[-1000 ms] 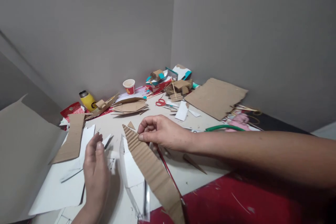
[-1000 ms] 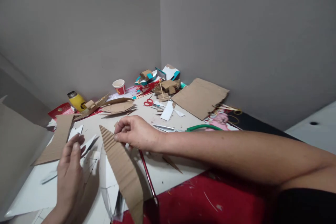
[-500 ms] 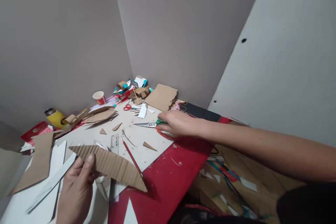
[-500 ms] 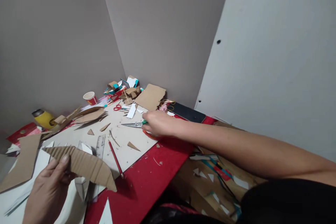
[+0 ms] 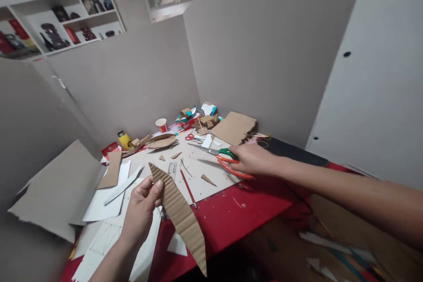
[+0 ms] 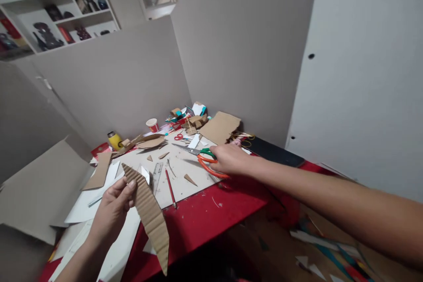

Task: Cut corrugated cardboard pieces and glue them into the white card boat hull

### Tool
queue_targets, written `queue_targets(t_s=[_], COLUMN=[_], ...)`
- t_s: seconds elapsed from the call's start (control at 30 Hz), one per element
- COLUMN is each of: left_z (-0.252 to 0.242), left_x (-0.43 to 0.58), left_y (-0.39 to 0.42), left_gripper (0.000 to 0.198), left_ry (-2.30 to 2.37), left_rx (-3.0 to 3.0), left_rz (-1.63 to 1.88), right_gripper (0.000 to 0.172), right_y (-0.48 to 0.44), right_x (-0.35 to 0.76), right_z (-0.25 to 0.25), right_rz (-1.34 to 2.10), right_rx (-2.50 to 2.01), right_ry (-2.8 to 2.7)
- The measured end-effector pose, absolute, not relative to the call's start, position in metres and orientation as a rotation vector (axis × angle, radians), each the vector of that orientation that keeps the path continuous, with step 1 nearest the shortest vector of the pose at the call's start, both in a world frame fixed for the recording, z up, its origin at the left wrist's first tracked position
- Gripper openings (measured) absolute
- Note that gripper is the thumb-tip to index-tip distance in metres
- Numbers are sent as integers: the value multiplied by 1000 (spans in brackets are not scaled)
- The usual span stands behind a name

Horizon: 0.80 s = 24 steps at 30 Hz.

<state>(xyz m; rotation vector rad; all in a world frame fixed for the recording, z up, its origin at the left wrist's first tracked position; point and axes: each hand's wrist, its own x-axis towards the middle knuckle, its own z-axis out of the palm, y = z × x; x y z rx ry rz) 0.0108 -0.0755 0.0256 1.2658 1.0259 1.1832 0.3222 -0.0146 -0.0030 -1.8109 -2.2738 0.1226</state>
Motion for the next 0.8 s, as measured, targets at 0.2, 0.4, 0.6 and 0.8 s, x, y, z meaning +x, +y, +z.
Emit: queue_targets(t_s=[0.2,0.4,0.6,0.8], left_z=[16,8,1,1], left_x=[1,-15,-19,-17], left_y=[-61,-47,-53,-53], left_gripper=[23,21,23,25], left_ry=[1005,945,869,820], left_rx=[1233,1250,1190,1225], left_rz=[1385,1470,1397,1334], right_gripper=[36,33,30,24], right_y=[-39,-36,-36,-34], right_x=[277,224,198,191], right_z=[5,1,-7,-20], right_rz=[336,706,783,837], right_rx=[-1346,-1028,-995,-950], right_ry=[-2321,-2391,-2421,-2391])
